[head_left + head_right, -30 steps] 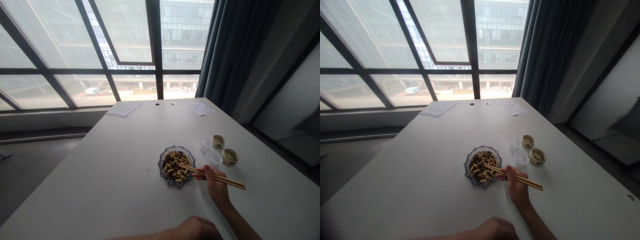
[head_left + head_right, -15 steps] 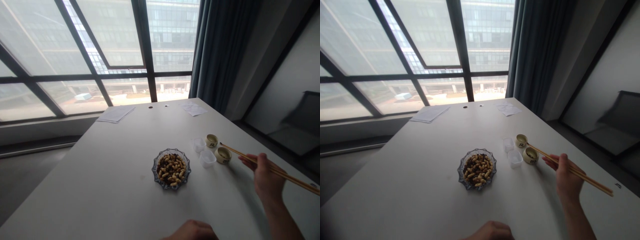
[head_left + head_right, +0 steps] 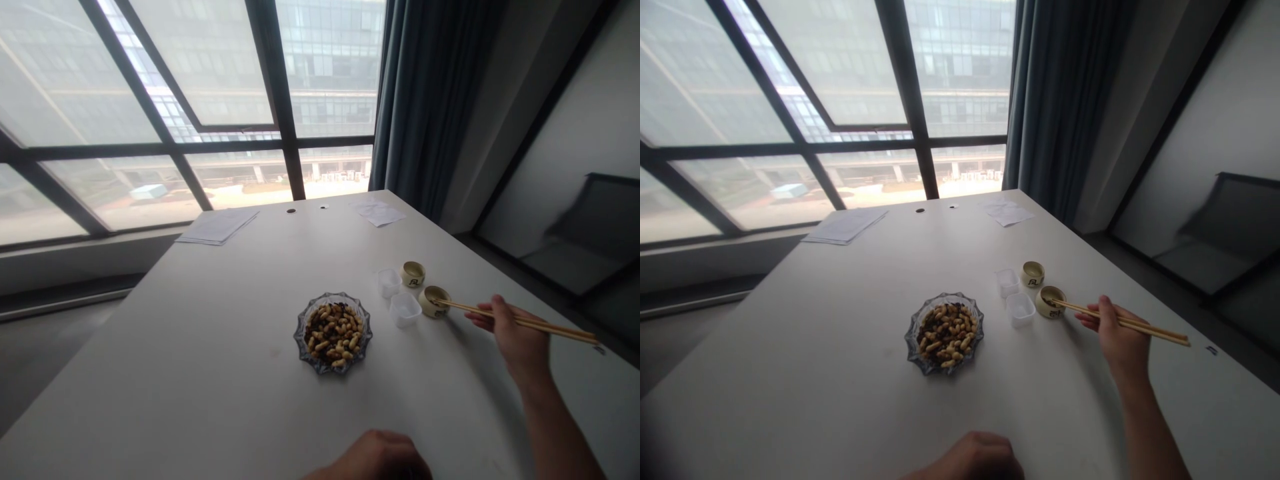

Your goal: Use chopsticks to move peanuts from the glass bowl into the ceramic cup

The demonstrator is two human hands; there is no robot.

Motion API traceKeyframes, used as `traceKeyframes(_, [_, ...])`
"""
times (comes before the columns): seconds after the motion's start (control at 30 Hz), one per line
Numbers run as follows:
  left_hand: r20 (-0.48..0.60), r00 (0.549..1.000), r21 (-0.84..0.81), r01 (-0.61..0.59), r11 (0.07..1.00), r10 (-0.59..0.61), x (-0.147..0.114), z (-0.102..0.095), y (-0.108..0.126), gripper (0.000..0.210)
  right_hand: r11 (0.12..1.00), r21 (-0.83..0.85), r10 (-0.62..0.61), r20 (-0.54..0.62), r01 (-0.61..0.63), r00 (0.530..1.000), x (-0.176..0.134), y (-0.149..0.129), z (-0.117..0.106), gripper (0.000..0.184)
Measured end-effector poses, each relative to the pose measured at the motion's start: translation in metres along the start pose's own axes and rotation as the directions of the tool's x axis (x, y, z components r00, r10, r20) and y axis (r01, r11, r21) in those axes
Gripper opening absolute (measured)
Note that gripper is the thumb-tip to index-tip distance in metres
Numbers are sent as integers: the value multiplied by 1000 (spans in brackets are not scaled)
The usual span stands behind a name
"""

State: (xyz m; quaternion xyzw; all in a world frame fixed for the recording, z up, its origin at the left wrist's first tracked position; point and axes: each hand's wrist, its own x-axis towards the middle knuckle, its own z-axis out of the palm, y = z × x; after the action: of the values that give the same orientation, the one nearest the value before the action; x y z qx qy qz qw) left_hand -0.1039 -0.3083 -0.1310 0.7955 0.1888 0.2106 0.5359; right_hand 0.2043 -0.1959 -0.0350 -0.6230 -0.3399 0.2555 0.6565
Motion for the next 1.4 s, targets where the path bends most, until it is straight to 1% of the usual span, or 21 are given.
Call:
traceKeyframes(0.17, [4,1000,3,-20,1000,20,2,-2,4,28,998,11,-68,-23,68,997,-5,-7,3,52])
traceKeyframes(0.27, [4,1000,2,-23,1000,23,2,-3,6,27,991,43,-125,-36,126,992,-10,-10,8,49])
traceKeyframes(0.37, [-5,1000,-4,-20,1000,20,1,-2,5,29,983,44,-176,-8,177,984,-21,-14,17,45])
traceKeyframes(0.47, [5,999,14,-32,999,32,-1,0,-1,32,975,4,-221,84,221,972,-40,-18,31,44])
traceKeyframes(0.57, [-1,999,33,-49,998,49,0,2,-6,38,963,-2,-263,198,269,944,-63,-19,45,41])
traceKeyframes(0.67, [-9,996,47,-89,995,89,2,3,-5,49,950,42,-307,321,311,896,-83,-13,55,36])
traceKeyframes(0.73, [-4,995,59,-95,994,95,3,2,-2,54,943,70,-327,396,326,858,-92,-8,60,34])
traceKeyframes(0.83, [4,995,89,-98,991,99,3,1,3,49,935,103,-345,486,339,803,-103,-2,65,32])
traceKeyframes(0.93, [17,994,123,-111,986,110,3,0,4,38,935,117,-344,519,334,782,-109,-2,68,32])
traceKeyframes(1.03, [41,996,204,-89,975,83,4,1,2,31,937,138,-343,521,320,782,-113,-5,69,36])
traceKeyframes(1.13, [79,997,330,-43,943,18,7,4,1,26,953,136,-304,492,273,816,-116,-7,71,40])
traceKeyframes(1.2, [107,994,432,-54,900,9,10,7,4,23,962,133,-273,491,238,828,-117,-7,72,41])
traceKeyframes(1.27, [138,990,525,-98,845,29,11,6,10,22,965,140,-262,519,222,814,-118,-5,74,42])
traceKeyframes(1.33, [156,987,598,-130,791,44,10,1,18,22,967,147,-254,552,208,794,-119,-3,75,42])
traceKeyframes(1.4, [123,992,657,-95,748,18,7,-7,27,25,969,155,-248,565,194,787,-122,-3,77,42])
